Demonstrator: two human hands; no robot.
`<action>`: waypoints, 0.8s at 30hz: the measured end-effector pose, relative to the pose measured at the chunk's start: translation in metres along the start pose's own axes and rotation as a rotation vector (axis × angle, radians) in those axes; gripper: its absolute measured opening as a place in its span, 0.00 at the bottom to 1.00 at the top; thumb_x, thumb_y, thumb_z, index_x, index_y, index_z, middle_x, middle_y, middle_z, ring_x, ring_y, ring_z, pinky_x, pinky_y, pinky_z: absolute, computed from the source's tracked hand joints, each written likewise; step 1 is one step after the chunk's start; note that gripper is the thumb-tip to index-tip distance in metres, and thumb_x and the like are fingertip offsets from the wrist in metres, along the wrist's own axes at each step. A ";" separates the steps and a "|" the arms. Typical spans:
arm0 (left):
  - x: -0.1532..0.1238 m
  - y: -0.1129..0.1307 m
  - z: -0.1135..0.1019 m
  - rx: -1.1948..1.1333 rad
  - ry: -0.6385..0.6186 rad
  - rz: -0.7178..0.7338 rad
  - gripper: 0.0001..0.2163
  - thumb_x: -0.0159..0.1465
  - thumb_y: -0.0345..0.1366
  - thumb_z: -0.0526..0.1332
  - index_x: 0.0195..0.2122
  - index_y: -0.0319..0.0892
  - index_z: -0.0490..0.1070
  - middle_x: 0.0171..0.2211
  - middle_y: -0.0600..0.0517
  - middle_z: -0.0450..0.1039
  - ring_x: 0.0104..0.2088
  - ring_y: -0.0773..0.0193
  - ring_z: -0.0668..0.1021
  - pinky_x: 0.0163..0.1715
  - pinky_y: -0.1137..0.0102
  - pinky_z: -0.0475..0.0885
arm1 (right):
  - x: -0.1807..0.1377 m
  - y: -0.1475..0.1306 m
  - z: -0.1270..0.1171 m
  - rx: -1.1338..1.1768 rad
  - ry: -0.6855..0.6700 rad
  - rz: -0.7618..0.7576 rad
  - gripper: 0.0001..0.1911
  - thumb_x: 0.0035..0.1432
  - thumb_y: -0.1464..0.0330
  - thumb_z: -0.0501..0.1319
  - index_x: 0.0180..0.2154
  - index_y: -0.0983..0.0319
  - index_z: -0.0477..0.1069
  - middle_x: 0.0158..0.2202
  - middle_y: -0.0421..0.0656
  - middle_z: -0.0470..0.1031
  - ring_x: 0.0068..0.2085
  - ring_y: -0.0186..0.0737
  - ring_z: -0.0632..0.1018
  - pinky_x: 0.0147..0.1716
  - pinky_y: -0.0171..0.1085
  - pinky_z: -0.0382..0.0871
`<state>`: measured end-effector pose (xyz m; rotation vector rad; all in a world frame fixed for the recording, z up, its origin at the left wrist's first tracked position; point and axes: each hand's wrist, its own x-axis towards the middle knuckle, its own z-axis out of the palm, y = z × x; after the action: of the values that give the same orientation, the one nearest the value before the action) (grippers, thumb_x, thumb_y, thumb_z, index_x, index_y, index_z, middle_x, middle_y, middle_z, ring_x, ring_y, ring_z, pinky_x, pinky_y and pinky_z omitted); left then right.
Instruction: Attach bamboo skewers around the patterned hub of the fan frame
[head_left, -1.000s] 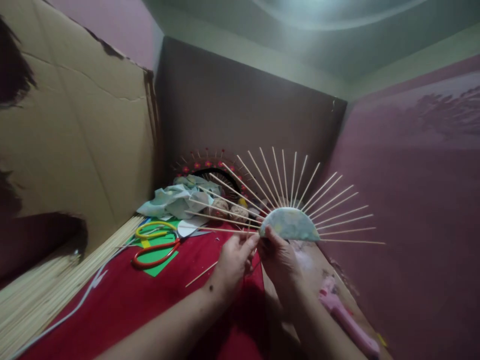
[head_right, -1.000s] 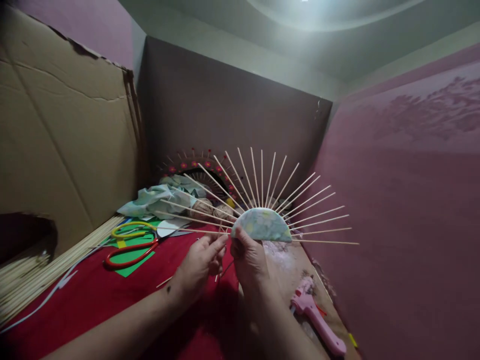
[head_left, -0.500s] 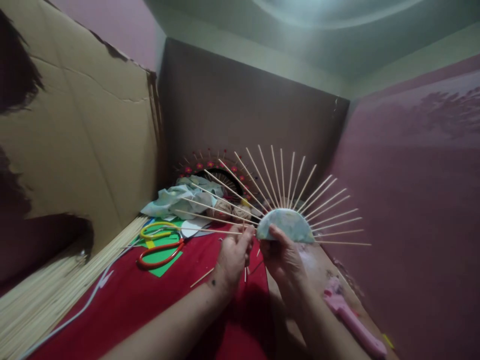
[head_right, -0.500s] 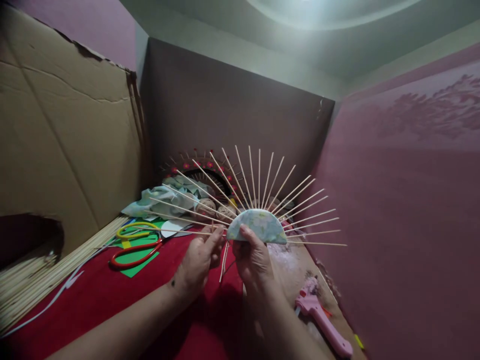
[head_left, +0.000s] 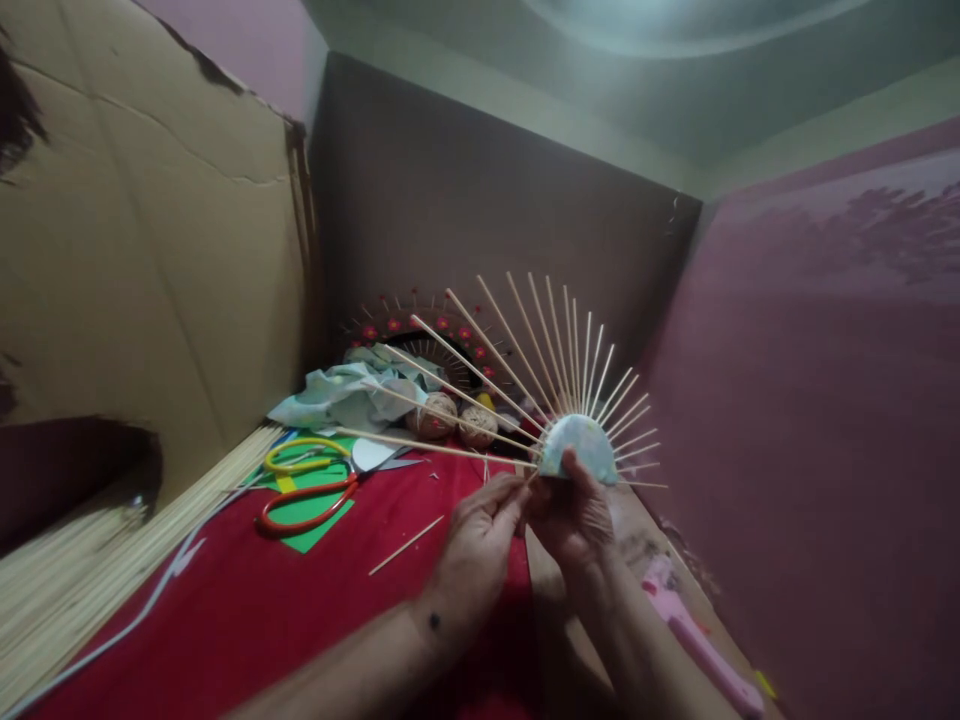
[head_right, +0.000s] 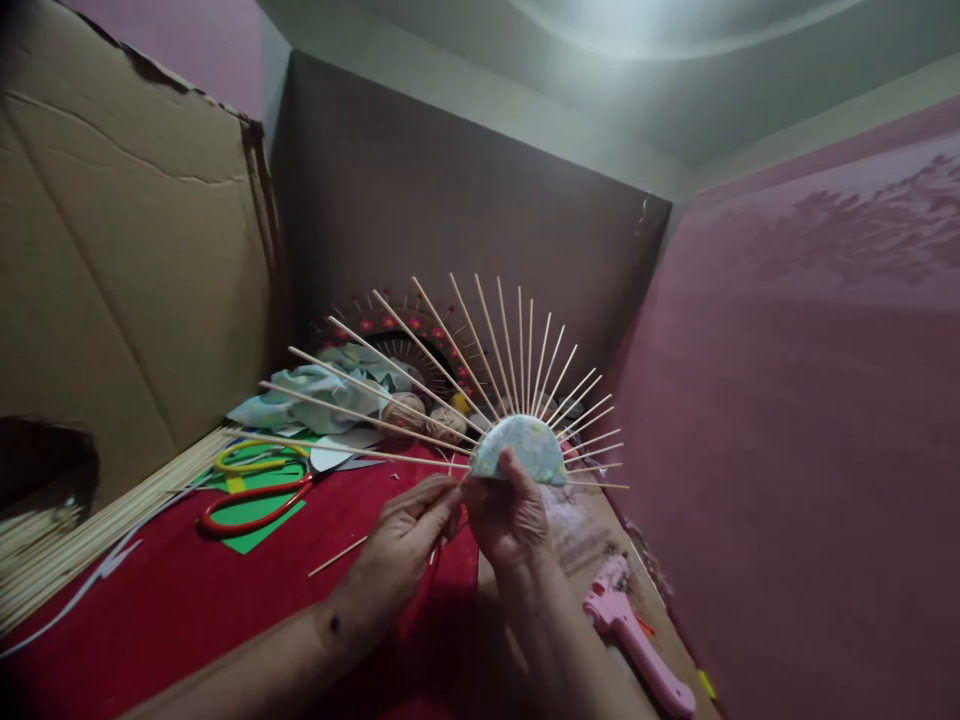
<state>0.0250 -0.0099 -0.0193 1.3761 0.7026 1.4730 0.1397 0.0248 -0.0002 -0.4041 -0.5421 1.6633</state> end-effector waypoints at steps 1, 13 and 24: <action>0.000 0.000 0.000 -0.027 0.004 -0.027 0.08 0.62 0.38 0.56 0.30 0.39 0.69 0.22 0.56 0.62 0.22 0.72 0.65 0.24 0.76 0.62 | 0.000 0.000 0.000 0.022 0.023 0.007 0.16 0.33 0.72 0.74 0.26 0.63 0.70 0.19 0.35 0.75 0.18 0.29 0.70 0.18 0.29 0.68; -0.004 0.003 0.002 -0.085 -0.091 -0.187 0.13 0.64 0.45 0.51 0.38 0.40 0.66 0.17 0.59 0.65 0.10 0.75 0.63 0.10 0.78 0.53 | -0.002 0.002 0.000 -0.036 -0.005 -0.007 0.13 0.36 0.71 0.72 0.24 0.64 0.70 0.17 0.35 0.72 0.17 0.29 0.69 0.19 0.30 0.69; -0.008 0.002 0.001 0.084 -0.044 -0.114 0.13 0.66 0.43 0.50 0.29 0.41 0.64 0.17 0.60 0.60 0.14 0.75 0.60 0.17 0.77 0.57 | -0.002 0.003 -0.002 0.006 0.007 -0.026 0.14 0.35 0.72 0.73 0.26 0.62 0.70 0.19 0.33 0.74 0.15 0.26 0.66 0.16 0.27 0.67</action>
<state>0.0245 -0.0185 -0.0204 1.4043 0.8097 1.3334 0.1383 0.0228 -0.0037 -0.3971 -0.5345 1.6378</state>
